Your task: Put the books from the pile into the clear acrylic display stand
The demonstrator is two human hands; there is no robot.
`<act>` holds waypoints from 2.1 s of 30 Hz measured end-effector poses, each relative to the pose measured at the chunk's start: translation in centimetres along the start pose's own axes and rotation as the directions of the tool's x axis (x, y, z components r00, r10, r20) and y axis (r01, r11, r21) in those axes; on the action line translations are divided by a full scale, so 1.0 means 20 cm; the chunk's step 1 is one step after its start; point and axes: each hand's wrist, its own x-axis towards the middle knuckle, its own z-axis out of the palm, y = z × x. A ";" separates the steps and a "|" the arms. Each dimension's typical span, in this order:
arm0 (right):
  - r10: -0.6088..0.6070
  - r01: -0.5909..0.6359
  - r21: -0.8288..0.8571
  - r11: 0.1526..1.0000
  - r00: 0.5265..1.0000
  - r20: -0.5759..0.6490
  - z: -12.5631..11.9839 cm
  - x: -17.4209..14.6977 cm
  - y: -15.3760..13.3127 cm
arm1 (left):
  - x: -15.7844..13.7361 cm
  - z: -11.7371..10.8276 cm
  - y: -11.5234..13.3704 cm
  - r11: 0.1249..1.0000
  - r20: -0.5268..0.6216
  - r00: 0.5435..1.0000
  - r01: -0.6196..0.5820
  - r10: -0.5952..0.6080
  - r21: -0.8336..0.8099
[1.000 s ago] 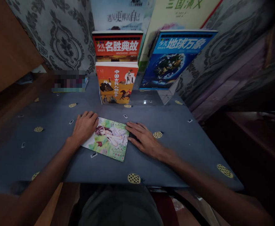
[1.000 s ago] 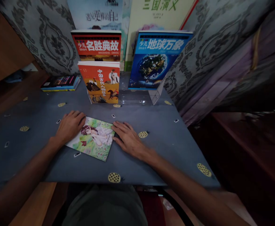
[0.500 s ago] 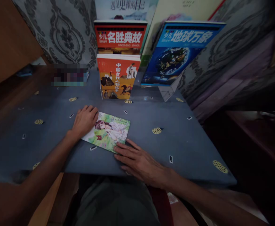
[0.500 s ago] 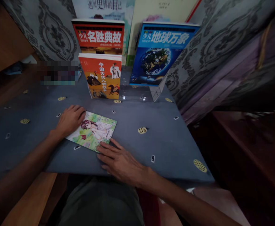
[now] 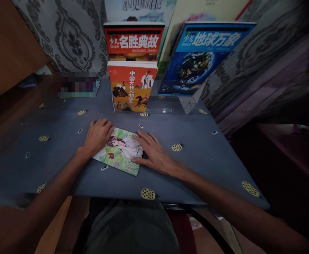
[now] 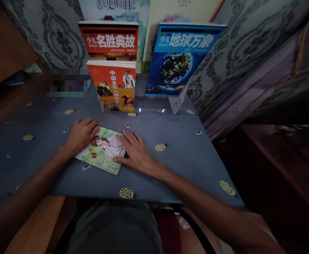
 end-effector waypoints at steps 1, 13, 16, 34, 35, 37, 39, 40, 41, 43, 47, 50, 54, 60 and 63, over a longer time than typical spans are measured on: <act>0.007 -0.007 0.013 1.000 1.000 -0.010 0.01 0.00 0.00 | 0.01 0.00 0.03 1.000 0.003 1.000 -0.023 0.023 0.005; 0.048 -0.022 0.133 0.991 0.979 -0.198 0.07 0.00 0.03 | 0.01 0.03 0.47 0.934 0.024 0.946 -0.313 0.322 -0.170; 0.039 -0.013 0.136 0.991 0.981 -0.190 0.06 0.00 0.03 | -0.02 0.02 0.40 0.935 0.021 0.951 -0.300 0.309 -0.188; 0.069 -0.063 0.047 0.997 0.985 -0.155 0.01 0.00 -0.02 | -0.38 -0.04 -0.09 0.978 -0.070 0.975 0.209 -0.209 -0.004; 0.075 -0.071 0.030 0.997 0.984 -0.160 0.01 0.00 -0.03 | -0.38 -0.03 -0.08 0.981 -0.077 0.978 0.194 -0.192 0.010; 0.090 -0.093 -0.010 0.996 0.981 -0.173 0.00 -0.02 -0.06 | -0.35 -0.01 -0.07 0.986 -0.074 0.984 0.164 -0.162 0.028; 0.094 -0.104 -0.043 0.994 0.977 -0.193 0.00 -0.05 -0.08 | -0.30 0.01 -0.08 0.990 -0.058 0.989 0.140 -0.138 0.023; 0.091 -0.103 -0.053 0.993 0.975 -0.203 0.00 -0.07 -0.09 | -0.27 0.01 -0.09 0.991 -0.047 0.990 0.131 -0.130 0.015; 0.082 -0.097 -0.060 0.994 0.974 -0.212 0.00 -0.10 -0.10 | -0.23 0.02 -0.10 0.992 -0.038 0.991 0.125 -0.125 0.004; 0.049 -0.064 -0.063 0.996 0.975 -0.216 0.00 -0.13 -0.12 | -0.16 0.03 -0.12 0.993 -0.026 0.993 0.114 -0.114 -0.016; -0.017 0.007 -0.071 0.997 0.991 -0.134 -0.03 -0.15 -0.13 | -0.03 0.06 -0.15 0.997 -0.036 0.997 0.066 -0.068 -0.043; -0.044 0.040 -0.104 0.994 0.998 -0.040 -0.06 -0.08 -0.09 | 0.03 0.07 -0.15 0.998 -0.051 0.998 0.028 -0.031 -0.059; -0.083 0.087 -0.136 0.987 0.996 0.036 -0.08 0.12 0.03 | 0.05 0.09 -0.16 0.998 -0.057 0.998 -0.009 0.006 -0.066; -0.024 0.029 -0.165 0.986 0.999 0.034 -0.05 0.42 0.16 | 0.04 0.09 -0.15 0.998 -0.072 0.997 0.015 -0.019 -0.060; -0.006 0.006 -0.168 0.986 1.000 0.000 -0.03 0.48 0.19 | 0.04 0.09 -0.15 0.999 -0.065 0.998 0.014 -0.016 -0.031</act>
